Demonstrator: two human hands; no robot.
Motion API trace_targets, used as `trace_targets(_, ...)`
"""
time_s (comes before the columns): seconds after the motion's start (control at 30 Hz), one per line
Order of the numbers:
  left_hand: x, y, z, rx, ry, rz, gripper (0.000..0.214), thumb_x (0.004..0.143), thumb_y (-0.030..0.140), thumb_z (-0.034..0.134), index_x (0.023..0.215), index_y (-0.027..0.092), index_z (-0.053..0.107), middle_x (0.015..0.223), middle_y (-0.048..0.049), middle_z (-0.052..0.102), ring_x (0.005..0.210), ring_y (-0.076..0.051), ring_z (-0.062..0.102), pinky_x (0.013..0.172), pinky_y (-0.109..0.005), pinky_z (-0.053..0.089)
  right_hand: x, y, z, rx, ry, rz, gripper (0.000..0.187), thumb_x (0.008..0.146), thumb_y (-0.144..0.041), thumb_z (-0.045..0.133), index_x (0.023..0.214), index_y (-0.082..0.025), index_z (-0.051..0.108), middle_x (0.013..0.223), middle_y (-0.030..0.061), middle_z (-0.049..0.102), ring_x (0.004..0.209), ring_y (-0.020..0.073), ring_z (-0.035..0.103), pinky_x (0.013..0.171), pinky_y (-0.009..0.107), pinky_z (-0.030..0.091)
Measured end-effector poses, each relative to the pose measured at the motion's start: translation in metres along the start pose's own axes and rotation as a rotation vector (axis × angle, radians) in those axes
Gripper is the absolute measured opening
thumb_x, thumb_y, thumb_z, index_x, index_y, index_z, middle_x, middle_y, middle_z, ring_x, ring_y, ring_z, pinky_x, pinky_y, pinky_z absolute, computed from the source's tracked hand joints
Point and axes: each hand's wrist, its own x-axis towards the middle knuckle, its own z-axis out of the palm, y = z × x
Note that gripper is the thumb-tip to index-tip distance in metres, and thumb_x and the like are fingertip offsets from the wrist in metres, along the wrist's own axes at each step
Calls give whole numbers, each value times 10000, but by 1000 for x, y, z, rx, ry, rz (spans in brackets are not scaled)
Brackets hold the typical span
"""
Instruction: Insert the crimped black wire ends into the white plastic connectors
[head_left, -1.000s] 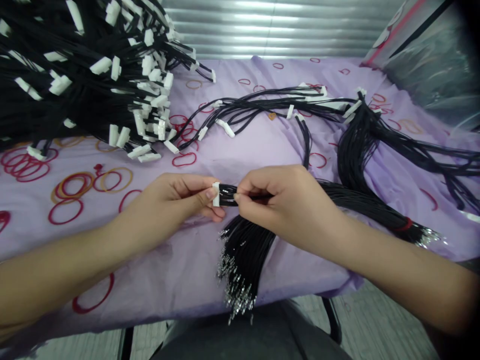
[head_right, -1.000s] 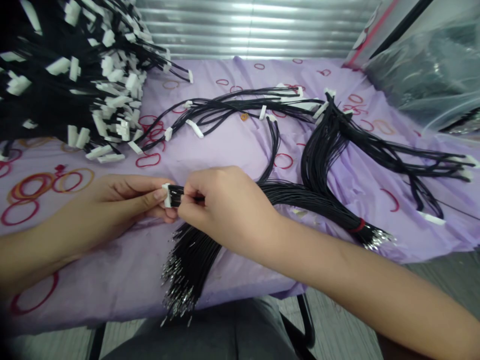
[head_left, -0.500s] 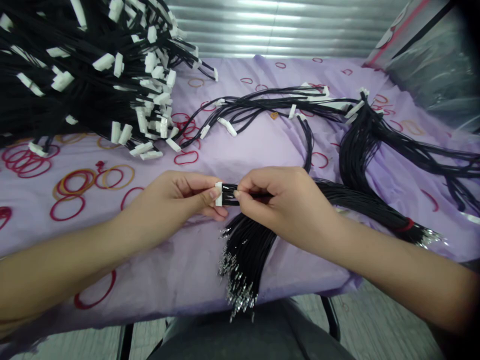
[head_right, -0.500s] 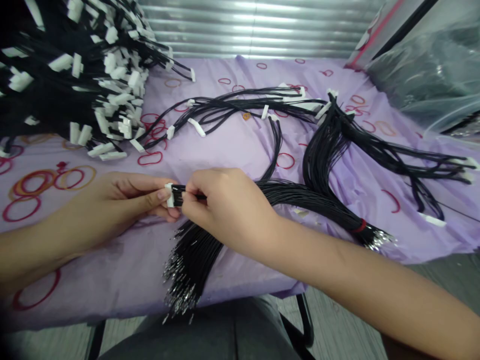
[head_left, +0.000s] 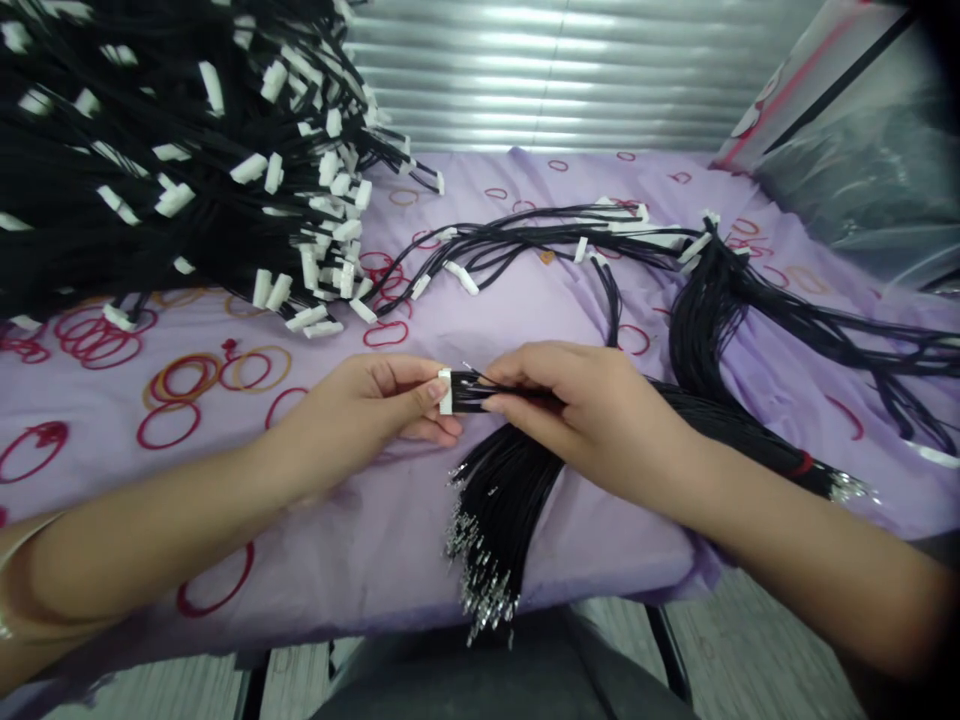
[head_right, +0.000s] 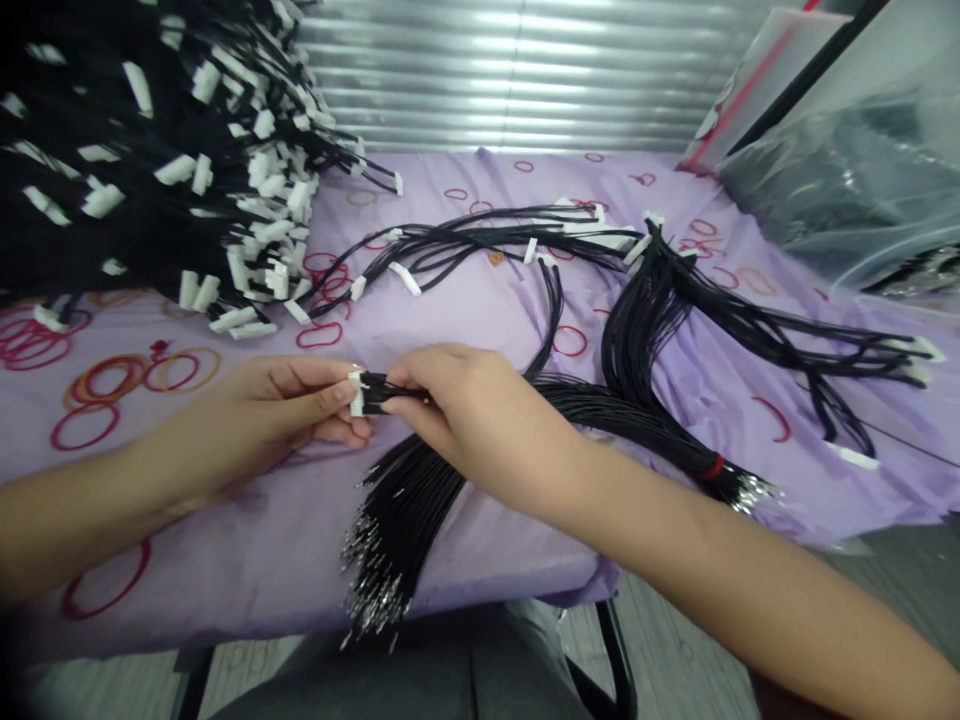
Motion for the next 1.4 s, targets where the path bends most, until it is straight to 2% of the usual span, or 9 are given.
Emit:
trace_targets(0.17,0,1,0,-51,21,-36,110,765,266,682,810,166,687,696,14,690,642,-55,659,645,-97,565,-5,2,-9,-143,149,-128,233,928,-204,441,991,-141,657,976,89,668,900,136,615,793,238,482)
trace_targets(0.3,0,3,0,-52,27,-61,113,779,255,657,809,146,664,716,11,676,658,-53,656,663,-107,561,-9,0,-4,-208,326,-206,210,896,-161,497,1011,-131,671,902,82,671,823,129,618,724,233,495)
trace_targets(0.37,0,3,0,-50,20,-55,115,784,248,646,820,139,655,736,5,676,659,-56,655,662,-116,562,-10,-1,0,-186,285,-234,247,892,-154,514,1108,-134,631,899,58,682,793,109,623,697,210,489)
trace_targets(0.47,0,2,-1,-44,8,-41,120,790,250,640,824,136,656,762,-1,680,668,-61,656,669,-126,563,-10,-2,6,-61,175,-105,398,872,-158,562,1263,-141,488,860,-4,693,710,65,626,648,160,470)
trace_targets(0.57,1,0,-2,-31,-14,-39,131,793,265,645,826,140,666,751,-1,681,675,-61,655,671,-122,560,-8,-2,7,9,172,10,218,849,-179,599,1058,-141,552,722,-47,654,610,47,584,566,140,418)
trace_targets(0.7,1,-1,-4,-6,-60,-23,143,787,281,655,821,144,678,727,-1,681,676,-63,654,658,-110,559,-3,-1,9,-60,249,-57,69,834,-178,607,784,-132,611,647,-41,589,547,27,482,524,140,347)
trace_targets(0.87,2,0,-5,19,-79,-21,138,774,269,665,836,153,707,707,-12,701,654,-72,659,654,-123,564,-1,0,13,-86,284,-67,48,797,-150,627,768,-115,642,623,-33,575,525,33,443,521,155,337)
trace_targets(1.1,2,2,-7,26,-125,-30,178,789,260,651,935,192,727,714,-15,717,648,-64,666,633,-95,548,-4,-1,15,-205,205,-40,94,847,-185,562,820,-126,631,742,14,644,671,118,585,614,231,412)
trace_targets(1.4,1,3,-6,95,-110,-48,178,786,251,654,941,211,731,719,-7,725,646,-75,683,644,-100,555,1,0,21,-212,149,-63,135,872,-172,525,820,-110,633,782,46,662,733,152,615,672,255,452)
